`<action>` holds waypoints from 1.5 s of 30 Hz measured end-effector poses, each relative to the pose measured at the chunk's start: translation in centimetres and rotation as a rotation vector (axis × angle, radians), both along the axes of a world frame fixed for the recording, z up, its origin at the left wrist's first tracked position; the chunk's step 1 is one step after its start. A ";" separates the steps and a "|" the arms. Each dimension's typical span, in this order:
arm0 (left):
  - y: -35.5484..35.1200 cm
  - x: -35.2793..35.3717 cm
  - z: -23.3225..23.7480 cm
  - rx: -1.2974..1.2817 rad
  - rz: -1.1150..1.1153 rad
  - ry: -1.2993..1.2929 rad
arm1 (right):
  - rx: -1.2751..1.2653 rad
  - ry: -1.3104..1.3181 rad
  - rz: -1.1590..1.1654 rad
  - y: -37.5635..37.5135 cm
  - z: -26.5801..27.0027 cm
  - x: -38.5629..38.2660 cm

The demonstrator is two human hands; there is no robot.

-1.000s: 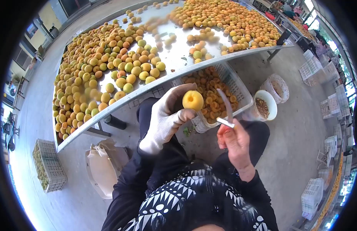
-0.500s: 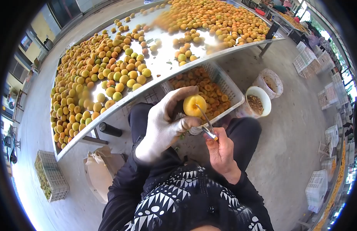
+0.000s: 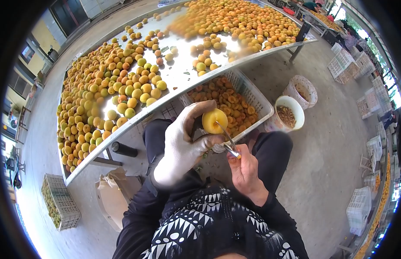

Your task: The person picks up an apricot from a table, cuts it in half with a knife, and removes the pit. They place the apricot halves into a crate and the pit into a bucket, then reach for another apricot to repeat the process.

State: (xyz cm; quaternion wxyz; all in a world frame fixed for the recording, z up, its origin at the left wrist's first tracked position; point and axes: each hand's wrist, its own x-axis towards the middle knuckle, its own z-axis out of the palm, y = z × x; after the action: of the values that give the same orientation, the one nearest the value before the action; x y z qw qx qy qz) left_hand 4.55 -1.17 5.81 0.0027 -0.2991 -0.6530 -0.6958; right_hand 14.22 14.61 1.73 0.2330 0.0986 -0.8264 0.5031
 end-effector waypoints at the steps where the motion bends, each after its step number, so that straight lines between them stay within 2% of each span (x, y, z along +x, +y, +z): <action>1: -0.1 0.0 0.0 0.001 0.002 0.000 | 0.001 0.000 0.002 -0.1 0.0 -0.1; 6: -0.2 0.4 0.8 0.176 -0.101 -0.265 | -0.012 -0.029 0.003 -0.3 -0.4 0.0; 10: -0.4 0.4 1.0 0.195 -0.096 -0.341 | -0.038 -0.042 0.024 -0.8 -0.5 -0.1; 18: -0.3 0.6 1.1 0.146 0.095 -0.192 | -0.098 -0.054 0.038 -1.6 0.8 0.0; 25: -0.5 0.7 0.7 0.161 0.121 -0.125 | -0.053 -0.040 0.033 -1.9 0.6 -0.4; 27: -0.9 0.6 0.4 0.075 0.132 -0.129 | -0.016 -0.012 -0.008 -2.1 0.4 -0.5; 31: -0.9 0.9 -0.2 0.077 0.166 -0.116 | 0.046 0.027 -0.062 -2.6 0.1 -0.7; 33: -0.6 1.0 -0.4 0.109 0.264 0.051 | 0.036 0.046 -0.048 -2.7 -0.1 -0.8; 34: -0.7 1.0 -0.4 0.109 0.263 0.049 | 0.036 0.045 -0.050 -2.7 -0.4 -1.1; 36: -1.4 1.1 -0.4 -0.049 0.230 0.147 | 0.090 0.091 -0.021 -2.7 -1.1 -1.4; 40: -2.0 0.7 -0.9 -0.038 0.204 0.206 | 0.027 0.019 0.012 -3.4 -1.5 -1.4; 42: -1.4 0.8 -0.4 -0.090 0.270 -0.086 | -0.005 -0.111 -0.009 -3.4 -3.0 -1.7; 44: -0.5 0.2 -1.2 -0.030 0.302 -0.062 | 0.108 -0.022 -0.008 -2.9 -4.5 -2.4; 45: -0.7 -0.2 -2.4 0.029 0.236 -0.166 | 0.120 -0.030 -0.037 -3.0 -4.4 -2.6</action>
State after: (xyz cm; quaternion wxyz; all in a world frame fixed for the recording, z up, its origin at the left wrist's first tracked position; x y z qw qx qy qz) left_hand 4.38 -1.85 3.42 0.0346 -0.1615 -0.6717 -0.7222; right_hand 11.58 11.65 -2.70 0.2233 0.0897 -0.8602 0.4497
